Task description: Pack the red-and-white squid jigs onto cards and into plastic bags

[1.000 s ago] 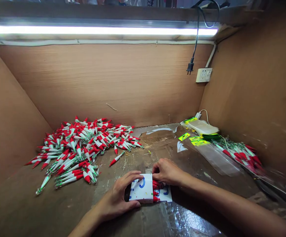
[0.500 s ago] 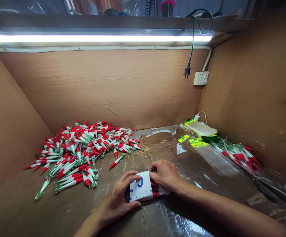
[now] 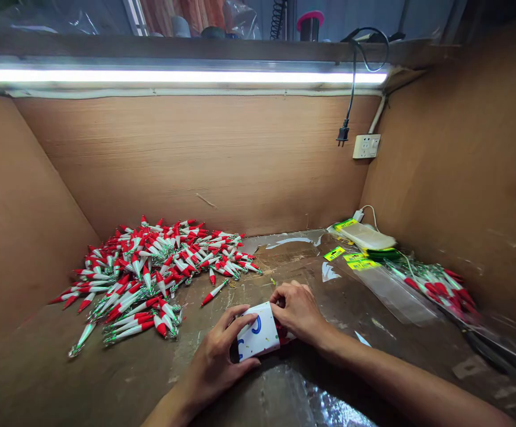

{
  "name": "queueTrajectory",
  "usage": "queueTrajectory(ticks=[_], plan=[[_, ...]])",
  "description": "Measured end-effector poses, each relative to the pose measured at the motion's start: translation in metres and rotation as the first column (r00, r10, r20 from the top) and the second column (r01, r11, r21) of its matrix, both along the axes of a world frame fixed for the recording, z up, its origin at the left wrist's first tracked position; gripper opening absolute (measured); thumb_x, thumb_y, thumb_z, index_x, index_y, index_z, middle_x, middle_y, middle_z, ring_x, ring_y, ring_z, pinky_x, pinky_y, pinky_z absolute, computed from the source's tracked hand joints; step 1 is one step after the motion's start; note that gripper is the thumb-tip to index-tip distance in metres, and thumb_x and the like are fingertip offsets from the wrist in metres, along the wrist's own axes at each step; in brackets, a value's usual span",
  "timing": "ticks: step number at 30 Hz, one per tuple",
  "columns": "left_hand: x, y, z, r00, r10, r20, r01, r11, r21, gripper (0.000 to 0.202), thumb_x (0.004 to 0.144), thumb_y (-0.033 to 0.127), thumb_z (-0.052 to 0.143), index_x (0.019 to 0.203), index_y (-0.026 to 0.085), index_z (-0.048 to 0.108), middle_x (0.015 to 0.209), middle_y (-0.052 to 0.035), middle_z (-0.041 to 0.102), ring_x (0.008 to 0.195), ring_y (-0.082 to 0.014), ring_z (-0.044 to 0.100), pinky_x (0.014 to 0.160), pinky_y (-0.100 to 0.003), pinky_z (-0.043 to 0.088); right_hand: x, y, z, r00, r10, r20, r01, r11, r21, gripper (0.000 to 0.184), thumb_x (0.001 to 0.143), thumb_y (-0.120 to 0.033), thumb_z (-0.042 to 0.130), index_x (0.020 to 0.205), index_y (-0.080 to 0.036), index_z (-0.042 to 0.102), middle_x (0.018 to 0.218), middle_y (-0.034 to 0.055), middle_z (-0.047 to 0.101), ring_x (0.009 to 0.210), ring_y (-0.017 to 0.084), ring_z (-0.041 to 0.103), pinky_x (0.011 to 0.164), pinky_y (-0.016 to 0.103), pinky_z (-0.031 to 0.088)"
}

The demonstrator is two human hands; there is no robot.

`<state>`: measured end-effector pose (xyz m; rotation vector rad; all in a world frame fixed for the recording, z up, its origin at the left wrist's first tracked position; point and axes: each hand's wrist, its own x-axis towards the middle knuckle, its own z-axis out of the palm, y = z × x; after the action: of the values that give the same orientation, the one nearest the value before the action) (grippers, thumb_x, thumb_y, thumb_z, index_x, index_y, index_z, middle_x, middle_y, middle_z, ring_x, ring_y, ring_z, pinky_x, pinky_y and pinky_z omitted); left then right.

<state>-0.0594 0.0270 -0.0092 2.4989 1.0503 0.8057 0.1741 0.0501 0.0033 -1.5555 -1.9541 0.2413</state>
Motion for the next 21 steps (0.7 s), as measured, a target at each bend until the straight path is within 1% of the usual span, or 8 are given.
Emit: queueTrajectory(ticks=[4, 9, 14, 21], plan=[[-0.0003, -0.0020, 0.0012, 1.000, 0.003, -0.029, -0.003, 1.000, 0.003, 0.074, 0.074, 0.020, 0.080, 0.138, 0.035, 0.047, 0.143, -0.0074, 0.045, 0.126, -0.0291, 0.053, 0.103, -0.042, 0.048, 0.0016, 0.0025, 0.0005, 0.999, 0.038, 0.024, -0.039, 0.998, 0.057, 0.007, 0.084, -0.030, 0.068, 0.079, -0.027, 0.072, 0.082, -0.0019, 0.071, 0.086, 0.019, 0.057, 0.081, 0.032, 0.033], [0.0004, -0.0033, 0.0026, 1.000, -0.008, -0.027, 0.008, 1.000, -0.013, 0.074, 0.073, 0.023, 0.081, 0.139, 0.036, 0.048, 0.142, -0.0078, 0.047, 0.125, -0.0298, 0.054, 0.102, -0.043, 0.049, 0.0031, 0.0041, -0.0006, 0.993, 0.084, 0.084, -0.090, 0.994, 0.069, 0.007, 0.085, -0.027, 0.067, 0.080, -0.023, 0.071, 0.083, -0.0001, 0.070, 0.085, 0.018, 0.057, 0.084, 0.032, 0.032], [0.0009, -0.0042, 0.0041, 1.000, -0.004, -0.028, 0.004, 1.000, -0.026, 0.074, 0.072, 0.026, 0.083, 0.138, 0.035, 0.050, 0.141, -0.0081, 0.049, 0.123, -0.0303, 0.056, 0.101, -0.043, 0.051, 0.0062, 0.0058, -0.0002, 0.984, 0.137, 0.110, -0.146, 0.986, 0.078, 0.004, 0.084, -0.024, 0.066, 0.081, -0.022, 0.069, 0.084, -0.0003, 0.069, 0.086, 0.017, 0.057, 0.083, 0.031, 0.031], [0.0003, -0.0059, 0.0010, 1.000, -0.008, -0.018, 0.007, 1.000, -0.019, 0.077, 0.073, 0.024, 0.082, 0.140, 0.036, 0.048, 0.143, -0.0084, 0.047, 0.126, -0.0309, 0.054, 0.103, -0.044, 0.049, 0.0097, 0.0063, 0.0027, 0.979, 0.180, 0.094, -0.188, 0.978, 0.088, 0.005, 0.085, -0.022, 0.065, 0.081, -0.020, 0.066, 0.083, -0.0005, 0.068, 0.084, 0.016, 0.057, 0.082, 0.030, 0.031]])
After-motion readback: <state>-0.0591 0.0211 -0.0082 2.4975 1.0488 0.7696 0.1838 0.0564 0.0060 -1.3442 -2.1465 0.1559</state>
